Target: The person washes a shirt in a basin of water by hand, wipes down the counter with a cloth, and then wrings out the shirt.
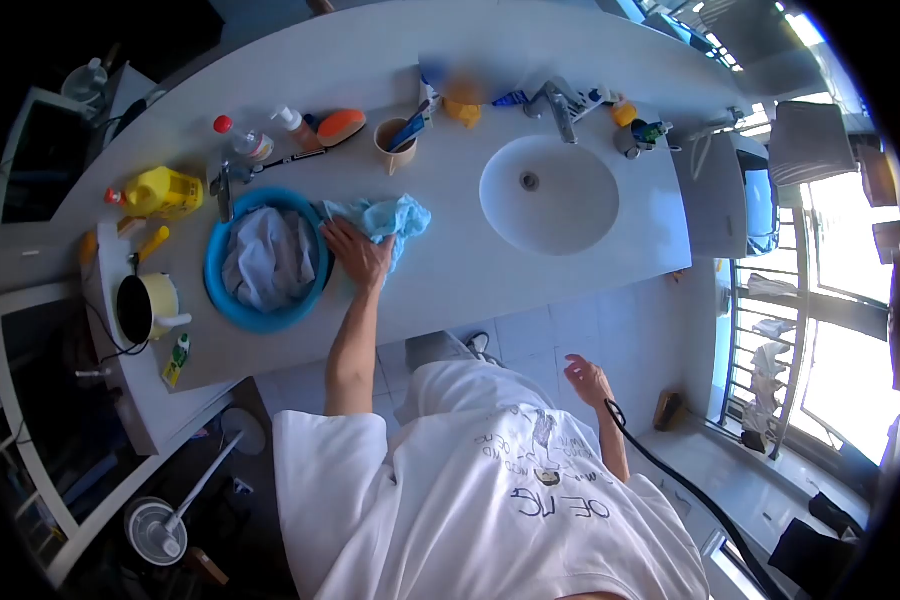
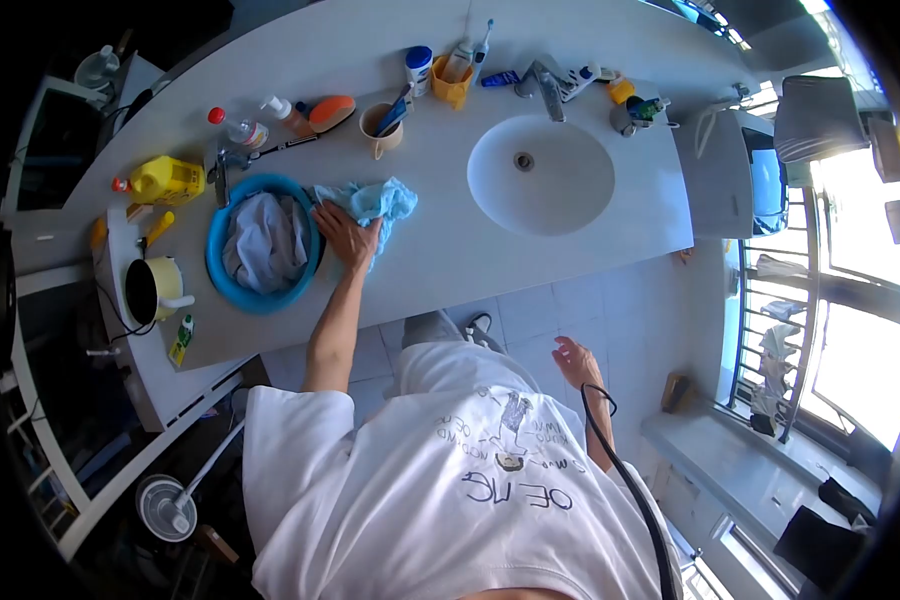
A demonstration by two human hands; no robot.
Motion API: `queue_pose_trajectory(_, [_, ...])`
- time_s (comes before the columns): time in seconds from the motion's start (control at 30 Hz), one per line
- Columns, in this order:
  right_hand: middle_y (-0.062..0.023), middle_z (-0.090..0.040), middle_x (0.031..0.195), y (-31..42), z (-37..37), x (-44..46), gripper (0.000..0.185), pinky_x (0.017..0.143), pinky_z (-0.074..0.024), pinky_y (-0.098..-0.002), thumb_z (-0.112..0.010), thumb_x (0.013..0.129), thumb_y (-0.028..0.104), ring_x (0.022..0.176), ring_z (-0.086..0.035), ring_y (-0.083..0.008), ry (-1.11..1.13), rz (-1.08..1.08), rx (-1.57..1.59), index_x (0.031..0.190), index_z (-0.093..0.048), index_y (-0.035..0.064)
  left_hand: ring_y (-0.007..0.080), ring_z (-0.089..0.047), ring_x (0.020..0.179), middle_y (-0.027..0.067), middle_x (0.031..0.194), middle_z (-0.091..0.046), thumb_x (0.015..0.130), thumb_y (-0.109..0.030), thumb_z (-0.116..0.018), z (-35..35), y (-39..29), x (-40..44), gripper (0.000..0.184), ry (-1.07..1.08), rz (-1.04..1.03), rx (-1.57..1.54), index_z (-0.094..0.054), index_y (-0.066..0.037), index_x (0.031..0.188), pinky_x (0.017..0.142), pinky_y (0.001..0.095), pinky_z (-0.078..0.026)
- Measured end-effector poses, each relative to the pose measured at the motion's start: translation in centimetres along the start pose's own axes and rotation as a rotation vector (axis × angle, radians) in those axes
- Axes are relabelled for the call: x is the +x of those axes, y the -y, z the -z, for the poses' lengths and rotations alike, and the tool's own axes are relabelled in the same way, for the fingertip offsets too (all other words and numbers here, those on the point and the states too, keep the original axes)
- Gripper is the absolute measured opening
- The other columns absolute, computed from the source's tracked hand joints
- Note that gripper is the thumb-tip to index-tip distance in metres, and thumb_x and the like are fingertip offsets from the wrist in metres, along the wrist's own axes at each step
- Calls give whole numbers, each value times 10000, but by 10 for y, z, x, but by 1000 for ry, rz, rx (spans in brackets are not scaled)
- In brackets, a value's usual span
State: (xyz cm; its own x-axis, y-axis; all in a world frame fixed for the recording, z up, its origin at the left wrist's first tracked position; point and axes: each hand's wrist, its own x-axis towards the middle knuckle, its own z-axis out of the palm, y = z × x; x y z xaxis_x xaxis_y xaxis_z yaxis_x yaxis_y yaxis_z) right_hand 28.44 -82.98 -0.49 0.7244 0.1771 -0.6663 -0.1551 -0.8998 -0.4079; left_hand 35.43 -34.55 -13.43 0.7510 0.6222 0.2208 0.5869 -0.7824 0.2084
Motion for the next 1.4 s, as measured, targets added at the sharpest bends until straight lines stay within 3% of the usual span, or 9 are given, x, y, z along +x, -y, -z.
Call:
queue_pose_trajectory(0.1, [-76,-682,904,7,3,-3,330,709,-522,-341,-592,853,197,815,-673,-231,-76,3,-4,1161,-586,79,469,-227,1340,354,1411,-243,648,-703,-655,4,16,47,1200,60,-150,25,-202,134,1380,1119,482,-204])
queue_pose_trajectory(0.27, [-130,-670,983,22,-5,-10,349,766,-525,-365,-584,860,211,874,-662,-257,-8,-114,53,1185,-574,84,454,-280,1319,325,1387,-307,608,-700,-696,-15,35,100,1140,35,-261,-12,-274,29,1377,1079,537,-251])
queue_pose_trajectory(0.53, [-123,-677,985,32,-48,-12,341,767,-529,-353,-584,861,199,879,-665,-255,112,-144,75,1190,-569,110,436,-266,1337,309,1405,-303,618,-660,-714,-17,34,110,1123,118,-350,-62,-275,37,1382,1069,562,-249])
queue_pose_trajectory(0.6, [-99,-685,897,38,-47,-8,321,722,-517,-347,-578,852,156,819,-667,-250,73,-96,92,1165,-580,87,428,-269,1340,303,1408,-306,623,-656,-711,-16,34,115,1117,126,-399,-69,-277,39,1382,1067,568,-248])
queue_pose_trajectory(0.73, [-104,-684,882,46,-36,-6,299,708,-512,-354,-579,855,162,809,-666,-254,-9,-122,99,1144,-596,88,421,-266,1343,303,1406,-309,643,-649,-693,-23,36,119,1090,135,-499,-102,-283,46,1376,1073,571,-234])
queue_pose_trajectory(0.97, [-99,-687,887,36,-36,2,312,714,-516,-352,-579,857,197,797,-670,-258,-10,-119,89,1151,-595,96,436,-249,1343,307,1402,-308,683,-638,-659,-17,24,101,1050,170,-541,-181,-279,61,1369,1077,567,-220])
queue_pose_trajectory(1.13, [-92,-690,897,41,-44,8,325,738,-521,-351,-569,856,202,820,-674,-250,23,-103,89,1164,-589,99,408,-198,1371,282,1449,-234,661,-664,-635,-24,9,71,1079,158,-567,-210,-254,32,1392,1096,557,-183])
queue_pose_trajectory(1.23, [-92,-690,900,47,-43,13,325,738,-520,-351,-568,855,200,835,-674,-248,39,-105,65,1164,-589,102,372,-161,1397,250,1476,-216,619,-609,-702,-9,-28,44,1109,364,-643,-293,-251,34,1400,1118,525,-149])
queue_pose_trajectory(1.4, [-101,-691,901,52,-36,9,324,747,-524,-352,-574,857,189,841,-675,-256,-13,-117,121,1169,-585,104,360,-163,1401,246,1480,-213,585,-537,-767,-3,-55,24,1117,374,-580,-305,-257,27,1402,1123,500,-156])
